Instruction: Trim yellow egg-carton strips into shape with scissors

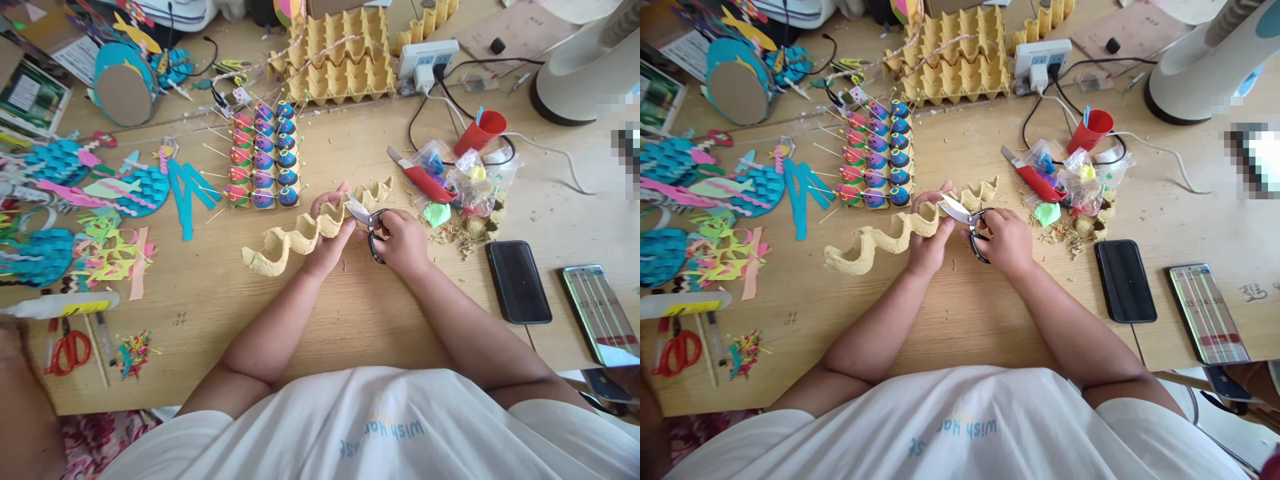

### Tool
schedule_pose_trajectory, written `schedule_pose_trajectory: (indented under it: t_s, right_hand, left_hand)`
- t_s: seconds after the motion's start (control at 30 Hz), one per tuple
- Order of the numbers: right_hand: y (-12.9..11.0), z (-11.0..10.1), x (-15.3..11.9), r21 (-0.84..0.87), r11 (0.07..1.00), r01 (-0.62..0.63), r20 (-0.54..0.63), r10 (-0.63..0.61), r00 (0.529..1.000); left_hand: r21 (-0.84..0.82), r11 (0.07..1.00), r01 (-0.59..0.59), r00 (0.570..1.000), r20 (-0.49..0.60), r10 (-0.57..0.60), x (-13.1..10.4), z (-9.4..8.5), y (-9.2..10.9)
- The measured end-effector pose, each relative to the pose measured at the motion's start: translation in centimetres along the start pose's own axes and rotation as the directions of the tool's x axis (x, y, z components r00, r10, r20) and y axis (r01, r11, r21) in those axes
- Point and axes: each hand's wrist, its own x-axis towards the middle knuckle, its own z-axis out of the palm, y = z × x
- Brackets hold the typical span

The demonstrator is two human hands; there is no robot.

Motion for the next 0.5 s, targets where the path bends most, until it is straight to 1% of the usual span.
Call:
schedule_pose_trajectory:
  t_s: [0.07, 0.2, 0.5]
  right_hand:
    - [-0.03, -0.08, 0.00, -0.014, 1.000, -0.001, -0.005, 0.001, 1.000]
    - [-0.12, -0.25, -0.01, -0.050, 0.999, 0.003, -0.014, -0.003, 1.000]
    - [0.01, -0.21, 0.00, -0.081, 0.997, 0.002, -0.009, -0.003, 1.000]
  left_hand:
    - [-0.007, 1.000, 0.019, 1.000, -0.005, -0.019, 0.02, 0.07, 0.11]
    - [-0.005, 1.000, 0.003, 1.000, -0.020, -0.003, 0.11, 0.09, 0.11]
    - [-0.012, 1.000, -0.008, 1.000, -0.019, 0.008, 0.11, -0.33, -0.83]
